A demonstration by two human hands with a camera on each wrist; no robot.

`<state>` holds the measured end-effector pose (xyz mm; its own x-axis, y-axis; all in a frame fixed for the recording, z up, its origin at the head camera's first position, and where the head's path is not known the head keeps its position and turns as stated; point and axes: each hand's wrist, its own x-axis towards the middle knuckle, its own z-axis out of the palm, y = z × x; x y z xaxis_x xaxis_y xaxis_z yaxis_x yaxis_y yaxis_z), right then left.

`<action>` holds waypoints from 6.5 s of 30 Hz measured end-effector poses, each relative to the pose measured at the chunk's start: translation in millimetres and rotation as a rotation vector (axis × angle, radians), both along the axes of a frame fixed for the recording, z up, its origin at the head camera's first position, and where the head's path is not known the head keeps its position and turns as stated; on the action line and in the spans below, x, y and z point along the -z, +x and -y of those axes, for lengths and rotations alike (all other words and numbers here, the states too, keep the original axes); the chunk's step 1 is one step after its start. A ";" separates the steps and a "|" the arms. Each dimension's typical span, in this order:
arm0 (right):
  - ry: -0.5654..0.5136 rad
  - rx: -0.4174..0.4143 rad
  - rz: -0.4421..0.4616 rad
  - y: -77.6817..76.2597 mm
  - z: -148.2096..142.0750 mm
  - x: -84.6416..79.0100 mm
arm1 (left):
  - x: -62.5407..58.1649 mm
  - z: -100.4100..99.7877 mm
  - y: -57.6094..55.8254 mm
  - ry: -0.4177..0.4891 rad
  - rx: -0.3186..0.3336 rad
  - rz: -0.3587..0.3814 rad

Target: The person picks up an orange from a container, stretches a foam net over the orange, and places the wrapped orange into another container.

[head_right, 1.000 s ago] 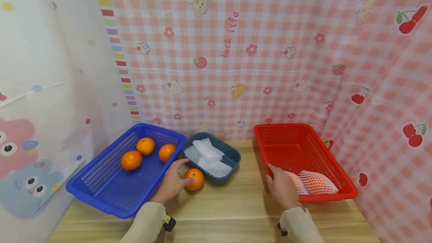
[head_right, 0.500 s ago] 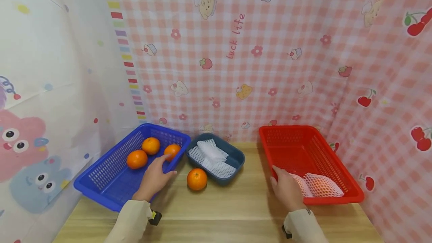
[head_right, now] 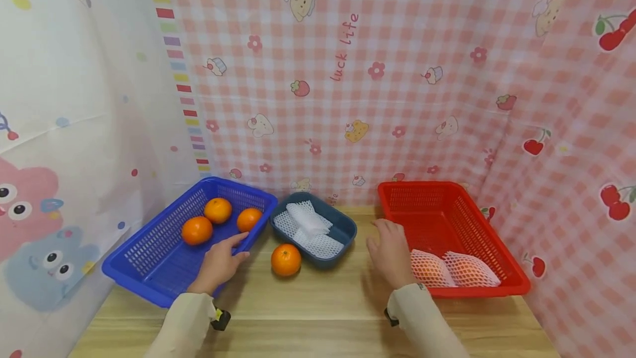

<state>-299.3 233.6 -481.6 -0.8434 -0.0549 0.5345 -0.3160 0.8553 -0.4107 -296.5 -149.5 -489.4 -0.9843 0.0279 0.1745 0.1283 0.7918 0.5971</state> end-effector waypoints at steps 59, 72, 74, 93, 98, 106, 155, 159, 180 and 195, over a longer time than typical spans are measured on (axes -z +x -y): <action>-0.205 -0.223 -0.345 -21.2 70.4 -1.5 | 1.4 1.6 -0.8 -0.011 -0.011 -0.023; -0.259 -0.295 -0.358 3.5 87.4 9.7 | -11.9 -21.2 4.2 0.011 0.015 -0.214; -0.253 -0.303 -0.368 4.4 93.4 12.5 | -15.7 -33.5 5.8 0.058 0.052 -0.316; -0.305 -0.520 -0.213 21.2 127.7 16.2 | -9.1 -96.8 20.3 0.656 0.365 -0.189; -0.358 -0.597 -0.185 28.9 129.9 7.2 | -24.1 -96.0 30.4 0.690 0.352 -0.140; -0.415 -0.454 -0.072 28.0 128.5 11.0 | -6.6 -93.0 22.2 0.666 0.366 -0.119; -0.086 -0.319 -0.323 24.4 127.6 -5.7 | -4.3 -106.3 25.4 -0.024 0.289 -0.499; -0.134 -0.267 -0.197 22.4 121.5 -3.6 | -0.4 -102.5 25.6 0.151 0.334 -0.395; -0.509 -0.526 0.505 20.3 97.5 13.2 | -10.5 -94.3 38.1 0.921 0.358 0.026; -0.533 -0.403 0.457 24.1 89.9 32.7 | 45.5 -89.9 -3.5 0.351 -0.016 -0.162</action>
